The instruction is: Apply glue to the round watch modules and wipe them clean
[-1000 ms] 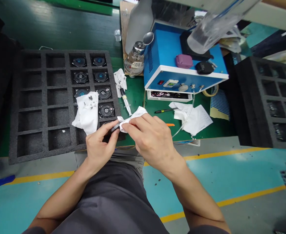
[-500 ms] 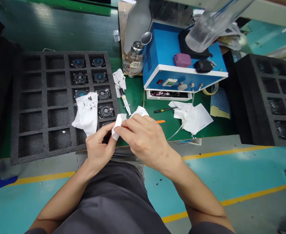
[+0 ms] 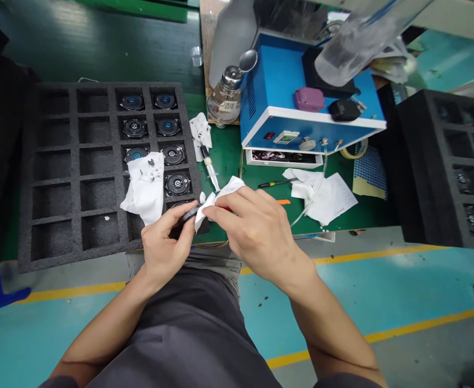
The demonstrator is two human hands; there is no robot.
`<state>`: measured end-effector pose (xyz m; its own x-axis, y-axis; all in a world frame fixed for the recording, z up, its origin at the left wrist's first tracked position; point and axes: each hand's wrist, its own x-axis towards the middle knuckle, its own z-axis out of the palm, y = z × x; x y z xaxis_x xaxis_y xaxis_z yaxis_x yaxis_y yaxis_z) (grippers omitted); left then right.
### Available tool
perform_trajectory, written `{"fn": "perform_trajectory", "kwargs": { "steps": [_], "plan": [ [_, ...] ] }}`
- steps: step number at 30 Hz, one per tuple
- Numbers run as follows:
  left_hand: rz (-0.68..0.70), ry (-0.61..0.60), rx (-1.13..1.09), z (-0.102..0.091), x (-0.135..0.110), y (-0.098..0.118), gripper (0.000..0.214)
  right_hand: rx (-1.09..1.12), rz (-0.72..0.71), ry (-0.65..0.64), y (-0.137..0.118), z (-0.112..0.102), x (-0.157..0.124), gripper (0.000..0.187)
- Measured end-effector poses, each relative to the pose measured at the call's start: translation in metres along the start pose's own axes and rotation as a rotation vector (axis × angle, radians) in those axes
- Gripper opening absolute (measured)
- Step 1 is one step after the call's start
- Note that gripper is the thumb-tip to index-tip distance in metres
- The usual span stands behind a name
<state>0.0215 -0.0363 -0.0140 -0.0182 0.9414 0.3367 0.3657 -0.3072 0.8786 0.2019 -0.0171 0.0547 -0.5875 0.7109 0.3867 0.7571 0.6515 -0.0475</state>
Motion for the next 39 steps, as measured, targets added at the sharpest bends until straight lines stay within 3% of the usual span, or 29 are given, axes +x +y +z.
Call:
{"fn": "perform_trajectory", "kwargs": {
  "steps": [39],
  "plan": [
    [0.032,-0.027,0.059,-0.0011,-0.0012,-0.0029,0.03,0.02,-0.08,-0.003,-0.0006,0.003,0.0035,0.025]
  ]
}}
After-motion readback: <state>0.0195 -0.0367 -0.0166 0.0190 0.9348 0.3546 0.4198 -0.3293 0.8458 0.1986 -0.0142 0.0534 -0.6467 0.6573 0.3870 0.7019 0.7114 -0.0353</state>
